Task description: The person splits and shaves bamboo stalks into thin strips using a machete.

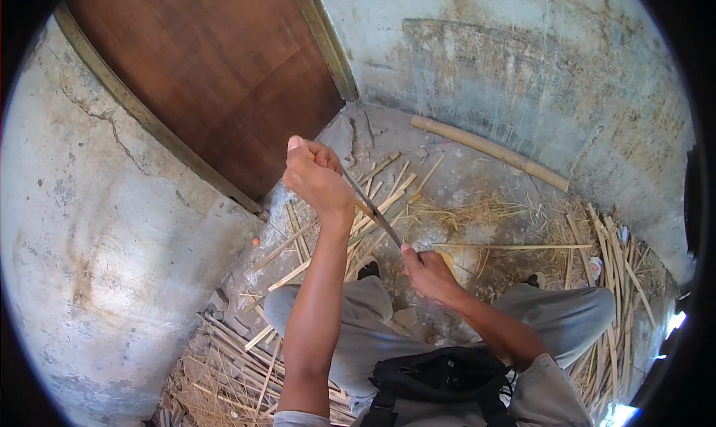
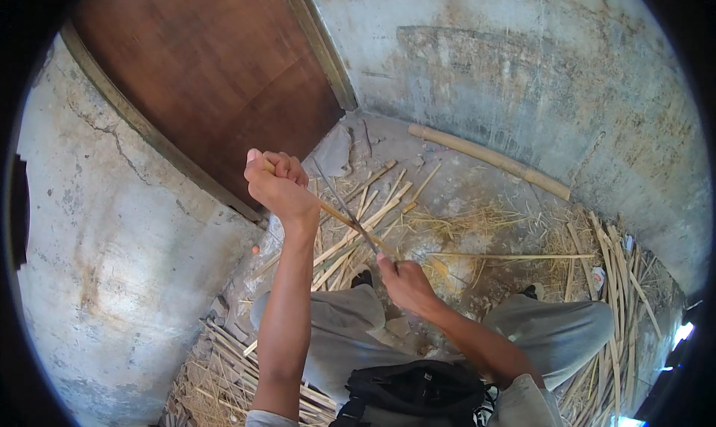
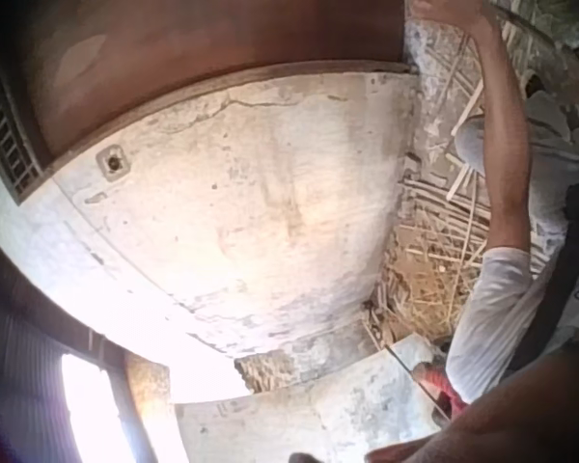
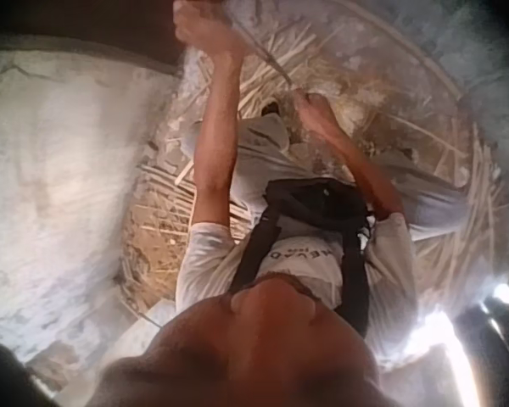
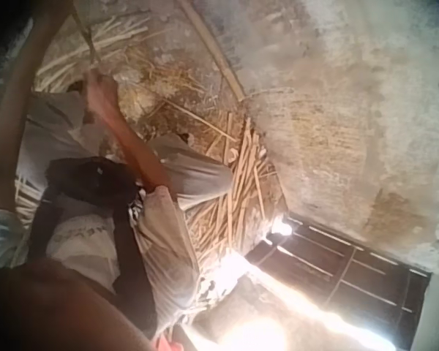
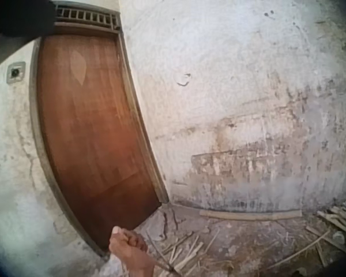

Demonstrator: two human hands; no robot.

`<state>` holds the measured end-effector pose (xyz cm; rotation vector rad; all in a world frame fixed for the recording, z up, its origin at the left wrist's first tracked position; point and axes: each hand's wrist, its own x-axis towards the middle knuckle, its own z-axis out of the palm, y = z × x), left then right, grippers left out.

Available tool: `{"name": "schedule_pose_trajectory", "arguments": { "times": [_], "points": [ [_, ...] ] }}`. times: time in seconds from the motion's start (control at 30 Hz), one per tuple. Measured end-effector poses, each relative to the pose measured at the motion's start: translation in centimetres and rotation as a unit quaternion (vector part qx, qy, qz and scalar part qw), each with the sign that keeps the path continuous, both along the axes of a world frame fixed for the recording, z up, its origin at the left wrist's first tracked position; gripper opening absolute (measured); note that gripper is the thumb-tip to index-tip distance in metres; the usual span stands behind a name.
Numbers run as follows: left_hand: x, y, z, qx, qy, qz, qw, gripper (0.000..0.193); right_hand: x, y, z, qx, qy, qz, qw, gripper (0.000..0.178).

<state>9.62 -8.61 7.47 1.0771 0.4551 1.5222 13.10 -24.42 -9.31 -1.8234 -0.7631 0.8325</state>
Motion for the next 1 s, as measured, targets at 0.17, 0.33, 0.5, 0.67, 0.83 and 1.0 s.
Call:
{"name": "schedule_pose_trajectory", "arguments": {
  "times": [0.17,0.33,0.5,0.67,0.83,1.0],
  "points": [
    [0.4,-1.0,0.3,0.035,0.022,-0.006,0.999,0.048,-1.3,-0.3,1.5,0.073,-0.01,-0.006,0.997,0.061],
    [0.4,-0.6,-0.5,0.048,0.015,0.003,0.999,0.047,-0.5,-0.8,-8.2,-0.022,-0.01,-0.052,0.998,0.064],
    [-0.7,1.0,0.1,0.02,-0.005,0.018,1.0,0.046,-1.5,-0.2,-2.4,-0.02,0.13,-0.022,0.991,0.066],
    [-0.9,1.9,0.2,0.001,-0.025,0.016,1.0,0.046,-3.1,0.3,-9.4,0.101,-0.05,-0.021,0.993,0.064],
    [-2.1,3.1,-0.9,0.016,-0.035,0.017,0.999,0.045,-1.1,-0.8,-12.7,-0.052,0.084,-0.015,0.995,0.061],
    [-1.2,3.5,0.1,0.002,-0.027,0.041,0.999,0.046,-2.3,-1.1,-8.1,-0.057,0.2,-0.023,0.978,0.058]
  ]
}}
